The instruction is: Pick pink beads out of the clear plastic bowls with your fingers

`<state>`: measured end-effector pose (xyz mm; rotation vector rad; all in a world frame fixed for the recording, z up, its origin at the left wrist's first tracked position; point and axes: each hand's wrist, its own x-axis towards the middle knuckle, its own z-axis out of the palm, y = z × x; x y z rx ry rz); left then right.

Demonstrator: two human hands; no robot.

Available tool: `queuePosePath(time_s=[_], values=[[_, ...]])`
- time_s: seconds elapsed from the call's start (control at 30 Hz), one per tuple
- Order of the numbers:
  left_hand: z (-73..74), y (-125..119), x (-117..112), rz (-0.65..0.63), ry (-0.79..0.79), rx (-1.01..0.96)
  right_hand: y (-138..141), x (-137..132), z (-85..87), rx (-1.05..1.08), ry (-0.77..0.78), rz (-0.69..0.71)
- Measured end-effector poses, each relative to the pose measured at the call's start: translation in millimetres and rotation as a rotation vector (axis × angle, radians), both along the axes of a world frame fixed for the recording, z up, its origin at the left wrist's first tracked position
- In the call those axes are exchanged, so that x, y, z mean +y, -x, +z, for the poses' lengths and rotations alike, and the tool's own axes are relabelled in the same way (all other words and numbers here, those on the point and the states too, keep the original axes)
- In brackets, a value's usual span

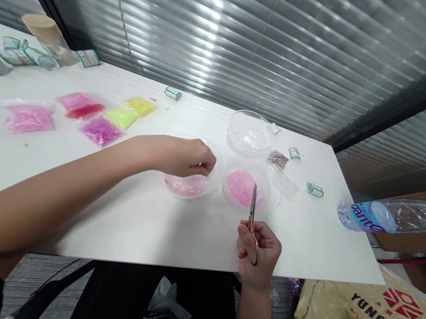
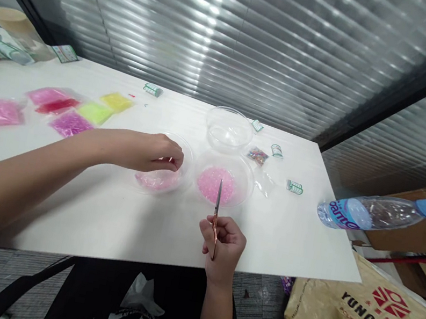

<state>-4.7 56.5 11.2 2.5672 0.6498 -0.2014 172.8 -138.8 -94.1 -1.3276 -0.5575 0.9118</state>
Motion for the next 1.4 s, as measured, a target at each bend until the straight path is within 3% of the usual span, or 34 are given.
queuePosePath(time_s=[0.2, 0.43, 0.6, 0.77, 0.93, 1.1, 1.4], values=[[8.8, 3, 1, -0.002, 0.081, -0.1, 0, 2, 0.8, -0.022, 0.012, 0.008], [14.4, 0, -4, 0.162, 0.597, -0.327, -1, -1, -0.7, -0.102, 0.045, 0.083], [10.6, -1, -4, 0.219, 0.745, -0.385, 0, -2, 0.8, -0.156, 0.047, 0.114], [8.8, 0, -3, 0.132, 0.716, -0.444, 0, -3, 4.9, -0.206, 0.005, 0.212], [13.0, -4, -13, -0.007, 0.472, -0.53, -2, -5, 7.1, -0.236, -0.121, 0.324], [12.6, -9, -23, -0.118, 0.317, -0.516, -3, -6, 7.0, -0.252, -0.13, 0.366], [5.8, -15, -33, -0.192, 0.339, -0.498, -4, -6, 6.6, -0.247, -0.124, 0.382]])
